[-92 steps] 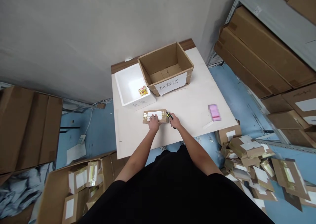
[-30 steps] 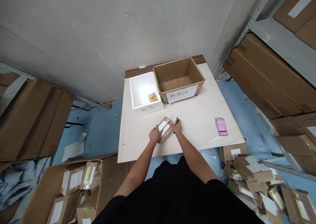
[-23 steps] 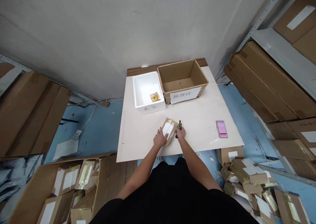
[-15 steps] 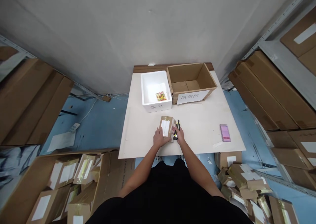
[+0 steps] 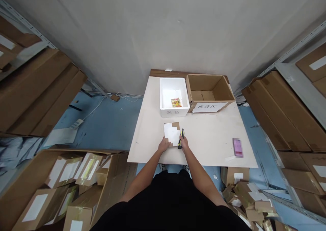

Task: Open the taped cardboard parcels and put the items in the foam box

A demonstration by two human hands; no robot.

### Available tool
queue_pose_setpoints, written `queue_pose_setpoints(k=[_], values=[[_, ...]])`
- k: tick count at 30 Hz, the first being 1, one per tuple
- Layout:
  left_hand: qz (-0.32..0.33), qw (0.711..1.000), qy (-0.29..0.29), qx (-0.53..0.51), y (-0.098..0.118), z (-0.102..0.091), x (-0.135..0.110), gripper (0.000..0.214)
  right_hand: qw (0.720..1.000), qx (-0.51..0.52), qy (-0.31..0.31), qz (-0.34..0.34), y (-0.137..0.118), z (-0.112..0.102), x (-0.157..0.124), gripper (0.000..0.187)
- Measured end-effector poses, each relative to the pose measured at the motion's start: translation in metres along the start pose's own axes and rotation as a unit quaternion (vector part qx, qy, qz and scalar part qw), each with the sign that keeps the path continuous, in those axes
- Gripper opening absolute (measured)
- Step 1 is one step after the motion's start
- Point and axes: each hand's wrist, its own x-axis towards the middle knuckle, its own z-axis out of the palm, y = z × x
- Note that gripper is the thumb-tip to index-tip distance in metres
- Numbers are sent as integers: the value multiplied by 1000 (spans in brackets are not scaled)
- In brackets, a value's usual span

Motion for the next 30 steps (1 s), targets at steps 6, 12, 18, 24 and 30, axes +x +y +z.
queue_pose_setpoints(k=[6, 12, 18, 24, 30], values=[[2, 981, -26, -194, 5, 19, 11, 79, 998, 13, 53, -12, -21, -22, -3, 52], [-72, 978, 90, -176, -24, -20, 8, 90, 994, 77, -79, 5, -23, 26, -19, 52], [193, 962, 13, 195, 15, -81, 27, 103, 995, 5, -94, -10, -27, 39, -25, 44], [142, 925, -56, 348, 50, -75, 36, 134, 975, -211, -60, -45, -62, 23, -16, 32], [79, 939, -38, 333, 54, -46, 21, 127, 877, -445, -98, -155, -106, 30, 0, 55]])
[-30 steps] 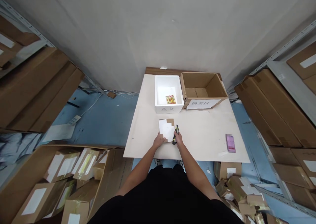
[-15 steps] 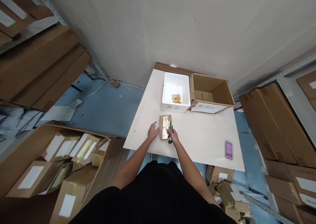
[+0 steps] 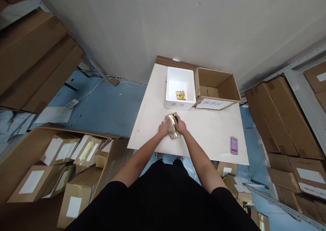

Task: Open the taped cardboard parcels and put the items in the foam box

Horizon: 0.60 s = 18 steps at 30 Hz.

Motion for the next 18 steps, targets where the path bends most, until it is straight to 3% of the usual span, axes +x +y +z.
queue_pose_setpoints(k=[9, 18], values=[[-13, 1000, -16, -12, 2, 0, 1, 126, 994, -105, -36, -3, -27, -2, 10, 57], [-32, 998, -34, -37, 6, -4, 0, 132, 982, -171, -71, 24, -39, -8, 10, 60]])
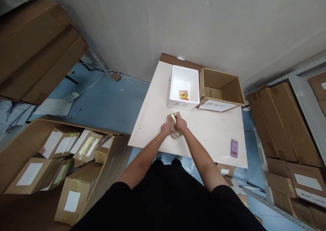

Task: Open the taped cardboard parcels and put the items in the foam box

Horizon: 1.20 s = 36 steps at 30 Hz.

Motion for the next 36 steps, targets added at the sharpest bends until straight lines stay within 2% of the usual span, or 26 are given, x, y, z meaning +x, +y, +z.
queue_pose_setpoints(k=[13, 19, 23, 30, 33, 36], values=[[-4, 999, 10, -32, -2, 0, -1, 132, 999, 15, -28, 2, 17, 8, -20, 69], [-2, 999, 17, -33, -4, 1, 0, 131, 991, 115, -59, 35, 40, 16, -44, 59], [0, 1000, 18, -23, -5, 1, 1, 129, 996, 56, -70, 15, 52, 24, -66, 52], [-19, 1000, 25, -1, -4, 1, 2, 131, 997, 9, -77, 20, 59, 45, -93, 59], [-21, 999, 30, 0, -4, 1, 1, 132, 996, -5, -91, 7, 75, 49, -100, 57], [-21, 999, 41, -3, -2, 3, -1, 130, 994, 7, -106, 16, 105, 47, -106, 47]])
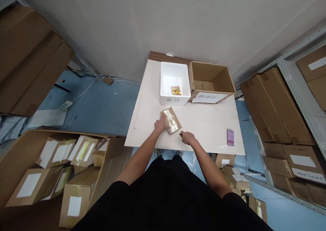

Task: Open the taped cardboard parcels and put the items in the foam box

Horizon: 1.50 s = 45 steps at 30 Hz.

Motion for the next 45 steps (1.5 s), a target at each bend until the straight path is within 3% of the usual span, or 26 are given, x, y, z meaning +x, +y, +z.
queue_pose_setpoints(k=[3, 6, 11, 16, 21, 23, 26, 29, 34, 38, 45], values=[[-14, 999, 28, 0, 11, 5, -3, 124, 994, 62, 93, 22, 29, -2, -1, 54], [-27, 998, 59, 8, 31, 18, -11, 120, 967, 160, 191, 56, 38, -1, 9, 64], [-51, 992, 107, 31, 62, 55, -37, 110, 935, 281, 183, 116, 27, 3, 51, 86], [-79, 989, 110, 54, 69, 84, -62, 95, 924, 323, 179, 103, 28, 2, 81, 90], [-80, 984, 121, 99, 72, 61, -58, 83, 936, 292, 188, 59, 37, -15, 94, 86], [-41, 985, 123, 114, 72, 46, -48, 85, 941, 278, 187, 43, 38, -23, 98, 86], [63, 989, 58, 117, 71, 30, -34, 82, 943, 277, 184, 32, 39, -27, 101, 86], [104, 987, 8, 126, 69, 32, -28, 72, 918, 352, 181, 8, 51, -18, 98, 76], [84, 985, 22, 152, 67, 46, -29, 70, 850, 507, 138, -43, 86, 13, 77, 64], [90, 984, 22, 153, 66, 45, -24, 70, 840, 530, 90, -68, 102, 23, 64, 56], [98, 981, 17, 169, 59, 48, -15, 69, 824, 557, 69, -71, 96, 24, 72, 46]])
